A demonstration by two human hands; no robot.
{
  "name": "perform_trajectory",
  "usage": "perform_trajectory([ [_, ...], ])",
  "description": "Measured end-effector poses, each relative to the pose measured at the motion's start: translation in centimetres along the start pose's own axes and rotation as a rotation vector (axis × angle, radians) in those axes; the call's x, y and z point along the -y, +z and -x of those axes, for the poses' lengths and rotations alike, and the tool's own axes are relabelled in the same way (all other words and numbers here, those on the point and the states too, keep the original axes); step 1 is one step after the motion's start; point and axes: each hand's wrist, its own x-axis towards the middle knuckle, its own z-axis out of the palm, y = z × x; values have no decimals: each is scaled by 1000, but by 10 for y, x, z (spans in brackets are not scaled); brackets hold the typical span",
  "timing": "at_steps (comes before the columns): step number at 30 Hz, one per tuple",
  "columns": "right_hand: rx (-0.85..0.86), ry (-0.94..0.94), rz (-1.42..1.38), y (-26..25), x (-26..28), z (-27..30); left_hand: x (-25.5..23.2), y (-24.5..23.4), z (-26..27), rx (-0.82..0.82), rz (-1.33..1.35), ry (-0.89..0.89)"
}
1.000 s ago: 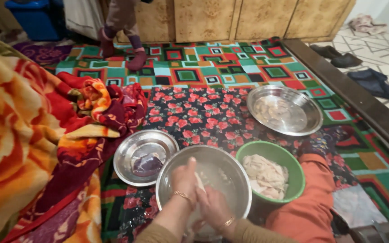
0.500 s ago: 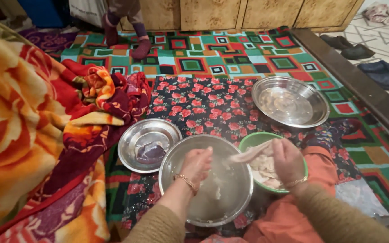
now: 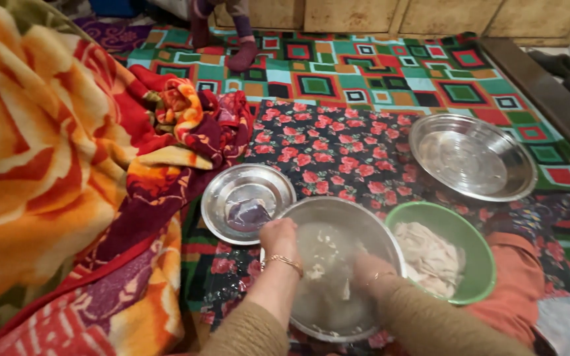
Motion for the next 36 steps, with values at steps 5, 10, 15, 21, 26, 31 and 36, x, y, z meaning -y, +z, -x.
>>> perform_trajectory([
  [5, 108, -184, 76, 62, -21, -90, -5, -2, 3, 47, -44, 5],
  [10, -51, -110, -58, -58, 8, -1, -28, -8, 23, 25, -131, -88],
  [15, -574, -63, -98, -79, 10, 34, -30, -5, 26, 49, -194, -76],
  [21, -5, 34, 337, -43, 13, 35, -14, -5, 14, 33, -152, -35],
  [26, -419, -347, -59, 25, -29, -14, -23, -12, 45, 192, -714, 170],
  [31, -177, -487, 255, 69, -9, -32, 10, 1, 19, 129, -729, 221],
  [36, -139, -400, 117, 47, -10, -33, 16, -7, 13, 170, -667, 251],
])
